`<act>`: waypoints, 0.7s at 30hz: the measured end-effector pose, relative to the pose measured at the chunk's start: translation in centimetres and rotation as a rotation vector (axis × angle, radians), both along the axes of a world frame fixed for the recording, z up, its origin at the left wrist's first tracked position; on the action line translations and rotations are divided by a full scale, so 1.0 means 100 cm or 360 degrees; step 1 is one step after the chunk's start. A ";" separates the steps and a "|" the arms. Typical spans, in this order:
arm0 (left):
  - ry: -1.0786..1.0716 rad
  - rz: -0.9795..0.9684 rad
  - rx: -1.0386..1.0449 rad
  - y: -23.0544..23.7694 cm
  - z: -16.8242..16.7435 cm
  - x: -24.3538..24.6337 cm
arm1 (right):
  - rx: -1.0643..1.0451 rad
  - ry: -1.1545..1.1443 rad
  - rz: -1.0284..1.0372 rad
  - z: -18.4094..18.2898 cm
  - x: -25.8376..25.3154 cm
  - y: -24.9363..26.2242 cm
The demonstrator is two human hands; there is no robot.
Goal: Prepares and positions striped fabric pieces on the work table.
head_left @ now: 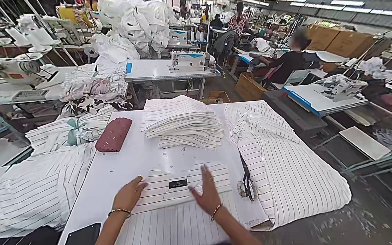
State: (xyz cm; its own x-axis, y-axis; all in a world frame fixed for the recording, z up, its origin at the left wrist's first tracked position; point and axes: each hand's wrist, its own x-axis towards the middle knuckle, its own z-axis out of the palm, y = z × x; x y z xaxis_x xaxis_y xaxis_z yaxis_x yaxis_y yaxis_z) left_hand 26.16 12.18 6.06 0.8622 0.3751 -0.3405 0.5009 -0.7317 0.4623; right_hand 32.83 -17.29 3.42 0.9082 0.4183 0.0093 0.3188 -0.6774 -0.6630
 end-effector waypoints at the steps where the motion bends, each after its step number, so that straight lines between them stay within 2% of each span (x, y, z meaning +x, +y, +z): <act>1: -0.0061 -0.0072 -0.0100 -0.021 0.017 0.000 | 0.0252 0.0169 0.0157 0.010 -0.030 0.012; 3: -0.0350 -0.0172 -0.0319 -0.069 0.046 -0.006 | 0.0677 0.0599 0.0362 0.029 -0.080 0.036; 4: -0.0513 -0.0175 -0.0462 -0.088 0.060 -0.010 | 0.0822 0.0684 0.0370 0.035 -0.096 0.046; 6: -0.0805 -0.0082 -0.0784 -0.109 0.084 -0.020 | 0.0941 0.0497 0.0223 0.052 -0.106 0.051; 8: -0.1239 -0.0011 -0.1130 -0.112 0.099 -0.032 | 0.1160 0.0366 0.0128 0.078 -0.091 0.034; 10: -0.1618 -0.0334 -0.1293 -0.104 0.096 -0.037 | 0.1331 0.0535 0.0101 0.116 -0.076 0.004; 12: -0.1596 -0.0773 -0.1263 -0.111 0.094 -0.036 | 0.1343 0.0649 0.0343 0.151 -0.069 -0.027; 14: -0.1316 -0.0997 -0.1367 -0.139 0.092 -0.035 | 0.1349 0.0369 0.0719 0.175 -0.066 -0.057; 15: -0.1188 -0.1026 -0.1343 -0.154 0.088 -0.033 | 0.1358 0.0144 0.0773 0.189 -0.069 -0.072; 18: -0.1042 -0.1137 -0.0874 -0.178 0.073 -0.019 | 0.1565 -0.0479 0.0532 0.226 -0.087 -0.130; 20: -0.1118 -0.1133 -0.0743 -0.170 0.064 -0.019 | 0.2025 -0.0667 0.0311 0.250 -0.097 -0.162; 21: -0.1207 -0.1039 -0.0783 -0.160 0.059 -0.026 | 0.2223 -0.0679 0.0357 0.256 -0.098 -0.182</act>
State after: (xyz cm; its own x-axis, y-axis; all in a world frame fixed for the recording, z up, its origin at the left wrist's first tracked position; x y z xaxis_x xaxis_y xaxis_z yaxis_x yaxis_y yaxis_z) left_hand 23.60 -3.81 11.94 0.8923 -0.2571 0.3712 -0.4482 -0.4043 0.7973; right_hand 23.05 -35.48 29.04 0.6525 -0.0262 0.7574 0.6624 0.5053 -0.5532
